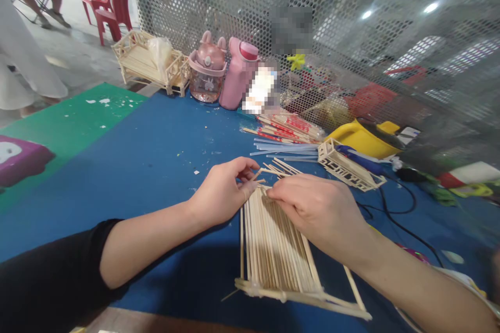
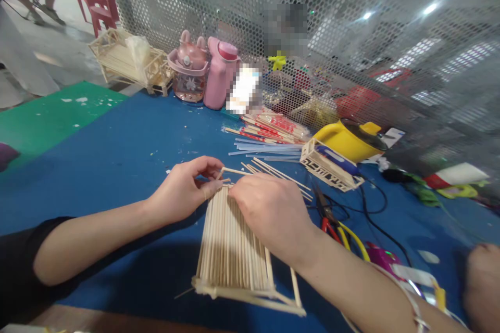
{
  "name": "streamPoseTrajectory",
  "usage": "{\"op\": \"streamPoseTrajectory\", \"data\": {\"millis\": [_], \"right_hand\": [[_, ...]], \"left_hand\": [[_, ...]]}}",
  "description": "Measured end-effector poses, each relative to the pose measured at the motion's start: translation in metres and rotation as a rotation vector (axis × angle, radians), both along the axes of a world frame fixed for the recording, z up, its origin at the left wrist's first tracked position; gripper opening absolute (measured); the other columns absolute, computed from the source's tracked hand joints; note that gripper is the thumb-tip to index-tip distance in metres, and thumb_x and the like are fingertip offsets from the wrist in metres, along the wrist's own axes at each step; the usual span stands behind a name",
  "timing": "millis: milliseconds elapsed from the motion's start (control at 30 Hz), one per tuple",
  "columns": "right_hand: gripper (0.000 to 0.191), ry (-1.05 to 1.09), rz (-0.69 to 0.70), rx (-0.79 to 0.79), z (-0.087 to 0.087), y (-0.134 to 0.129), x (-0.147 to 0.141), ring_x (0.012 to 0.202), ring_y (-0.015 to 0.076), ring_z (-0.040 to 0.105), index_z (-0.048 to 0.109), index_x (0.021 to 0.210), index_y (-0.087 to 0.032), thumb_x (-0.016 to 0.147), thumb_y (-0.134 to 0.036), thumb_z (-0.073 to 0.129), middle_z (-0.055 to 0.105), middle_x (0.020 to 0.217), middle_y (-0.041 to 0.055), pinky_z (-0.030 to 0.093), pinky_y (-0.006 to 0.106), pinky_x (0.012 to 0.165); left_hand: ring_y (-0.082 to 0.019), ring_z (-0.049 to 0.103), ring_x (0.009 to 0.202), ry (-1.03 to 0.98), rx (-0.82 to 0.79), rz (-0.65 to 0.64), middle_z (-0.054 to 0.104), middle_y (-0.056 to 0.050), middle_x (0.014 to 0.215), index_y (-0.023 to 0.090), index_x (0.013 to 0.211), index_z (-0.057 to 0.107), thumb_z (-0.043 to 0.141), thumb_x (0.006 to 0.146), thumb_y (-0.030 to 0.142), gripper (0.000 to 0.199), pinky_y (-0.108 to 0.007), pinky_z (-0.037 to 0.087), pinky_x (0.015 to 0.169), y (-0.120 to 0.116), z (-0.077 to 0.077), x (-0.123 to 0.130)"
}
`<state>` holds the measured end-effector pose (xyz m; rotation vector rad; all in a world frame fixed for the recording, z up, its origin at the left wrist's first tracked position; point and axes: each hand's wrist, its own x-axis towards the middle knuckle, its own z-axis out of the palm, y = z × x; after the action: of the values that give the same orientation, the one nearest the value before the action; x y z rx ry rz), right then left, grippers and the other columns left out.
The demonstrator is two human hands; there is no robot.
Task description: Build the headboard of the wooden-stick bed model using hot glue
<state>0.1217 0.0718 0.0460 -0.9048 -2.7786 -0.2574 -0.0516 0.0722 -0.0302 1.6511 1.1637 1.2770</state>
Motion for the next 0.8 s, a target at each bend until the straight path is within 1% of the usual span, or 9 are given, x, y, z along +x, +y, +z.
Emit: {"op": "streamPoseTrajectory", "data": {"millis": [100, 200, 333, 467, 533, 667, 800], "right_hand": [[0.023, -0.023, 0.079, 0.025, -0.0003, 0.002, -0.0021, 0.069, 0.0143, 0.063, 0.067, 0.077, -0.017, 0.087, -0.012, 0.046, 0.069, 0.072, 0.0004, 0.046, 0.026, 0.064], [0.025, -0.046, 0.08, 0.041, -0.0013, 0.0042, -0.0036, 0.067, 0.0144, 0.064, 0.068, 0.079, -0.017, 0.087, -0.012, 0.045, 0.07, 0.073, 0.0007, 0.045, 0.026, 0.061], [0.024, -0.089, 0.038, 0.035, -0.0029, 0.006, -0.0021, 0.063, 0.0145, 0.063, 0.066, 0.076, -0.019, 0.085, -0.011, 0.045, 0.069, 0.069, -0.0007, 0.042, 0.026, 0.056], [0.024, -0.102, 0.002, 0.066, -0.0034, 0.0064, -0.0003, 0.059, 0.015, 0.063, 0.066, 0.074, -0.02, 0.083, -0.01, 0.045, 0.068, 0.065, -0.0014, 0.039, 0.026, 0.052], [0.023, -0.121, -0.026, 0.078, -0.003, 0.0068, -0.0001, 0.06, 0.0158, 0.065, 0.066, 0.077, -0.02, 0.082, -0.01, 0.046, 0.07, 0.068, -0.001, 0.039, 0.027, 0.052], [0.019, -0.113, -0.119, 0.059, -0.0019, 0.0077, -0.0017, 0.067, 0.0169, 0.068, 0.068, 0.084, -0.021, 0.082, -0.014, 0.05, 0.073, 0.079, -0.0009, 0.042, 0.027, 0.055], [0.018, -0.083, -0.198, 0.044, -0.0022, 0.0074, -0.0035, 0.07, 0.0177, 0.069, 0.069, 0.086, -0.023, 0.084, -0.019, 0.052, 0.074, 0.082, -0.001, 0.044, 0.027, 0.057]], "left_hand": [[-0.011, 0.061, 0.073, -0.005, 0.0, 0.001, 0.066, -0.001, 0.079, 0.016, 0.097, 0.06, 0.058, 0.077, 0.013, 0.02, -0.023, 0.051, 0.067, 0.0009, -0.0004, 0.0004], [-0.011, 0.061, 0.072, 0.003, 0.011, 0.006, 0.066, 0.0, 0.078, 0.017, 0.095, 0.06, 0.058, 0.076, 0.012, 0.02, -0.023, 0.051, 0.066, 0.001, -0.0009, 0.0007], [-0.011, 0.062, 0.072, -0.001, 0.016, 0.001, 0.066, 0.0, 0.078, 0.017, 0.095, 0.06, 0.057, 0.077, 0.013, 0.019, -0.022, 0.051, 0.065, 0.0006, -0.0016, 0.0007], [-0.011, 0.061, 0.073, -0.004, 0.02, -0.006, 0.066, 0.0, 0.079, 0.017, 0.095, 0.061, 0.058, 0.077, 0.012, 0.019, -0.022, 0.051, 0.067, 0.0011, -0.0014, 0.0002], [-0.011, 0.061, 0.073, -0.004, 0.023, -0.004, 0.066, 0.0, 0.079, 0.017, 0.094, 0.061, 0.058, 0.077, 0.012, 0.018, -0.022, 0.05, 0.067, 0.0012, -0.001, -0.0003], [-0.011, 0.061, 0.071, -0.001, 0.02, -0.01, 0.065, 0.0, 0.078, 0.017, 0.093, 0.06, 0.058, 0.077, 0.012, 0.017, -0.022, 0.05, 0.066, 0.0003, 0.0002, -0.001], [-0.011, 0.06, 0.072, -0.005, 0.013, -0.023, 0.065, 0.0, 0.079, 0.017, 0.093, 0.06, 0.057, 0.076, 0.011, 0.018, -0.022, 0.051, 0.066, -0.0003, 0.0017, -0.0013]]}}
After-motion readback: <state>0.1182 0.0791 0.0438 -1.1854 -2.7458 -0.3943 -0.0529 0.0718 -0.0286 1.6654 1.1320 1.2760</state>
